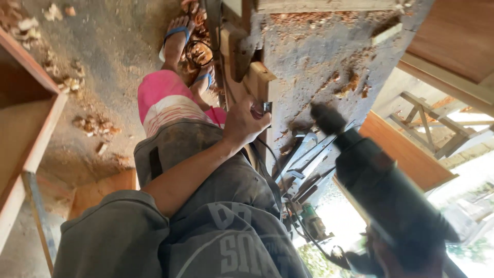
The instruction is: The person attaches a metal hinge plate to a wooden cabinet door frame on a workbench. They plug a power drill's cord into a wall socket, position the hinge on the wood, drill it, then use a screwdriver to drive screws and secure the hinge, handling the cabinet door and wood strips on the bench.
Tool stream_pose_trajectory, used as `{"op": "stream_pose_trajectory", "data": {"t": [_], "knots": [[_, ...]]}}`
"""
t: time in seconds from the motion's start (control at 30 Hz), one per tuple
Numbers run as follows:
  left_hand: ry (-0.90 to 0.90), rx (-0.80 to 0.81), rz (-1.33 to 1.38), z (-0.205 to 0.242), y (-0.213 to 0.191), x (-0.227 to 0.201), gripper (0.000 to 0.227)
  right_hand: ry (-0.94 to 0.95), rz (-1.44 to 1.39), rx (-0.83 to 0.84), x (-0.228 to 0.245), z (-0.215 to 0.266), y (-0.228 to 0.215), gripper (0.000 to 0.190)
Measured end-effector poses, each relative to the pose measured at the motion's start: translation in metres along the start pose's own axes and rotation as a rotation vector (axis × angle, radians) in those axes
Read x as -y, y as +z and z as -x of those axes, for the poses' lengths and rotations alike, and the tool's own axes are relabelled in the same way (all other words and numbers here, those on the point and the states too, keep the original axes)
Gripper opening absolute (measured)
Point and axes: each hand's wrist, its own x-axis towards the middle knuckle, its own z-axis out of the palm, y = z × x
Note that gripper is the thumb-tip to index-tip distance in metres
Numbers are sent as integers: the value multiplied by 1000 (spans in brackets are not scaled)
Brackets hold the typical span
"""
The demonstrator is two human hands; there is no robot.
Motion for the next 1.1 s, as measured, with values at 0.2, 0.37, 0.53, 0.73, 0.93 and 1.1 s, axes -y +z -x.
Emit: {"op": "stream_pose_trajectory", "data": {"t": [0.2,0.37,0.53,0.73,0.93,1.1], "knots": [[83,-2,-38,-1,-2,4,29,-71,-113,-26,-52,-63,63,74],[151,-36,-32,10,9,14,31,-43,145,-34,-32,-25,60,81],[141,-119,-73,11,20,11,32,-120,432,106,-37,8,45,89],[173,-228,-19,14,26,13,32,-273,727,120,-57,2,42,95],[204,-191,32,18,28,14,41,-303,635,208,-58,-7,40,91],[165,-213,26,18,28,12,40,-328,777,212,-46,-9,47,91]]}}
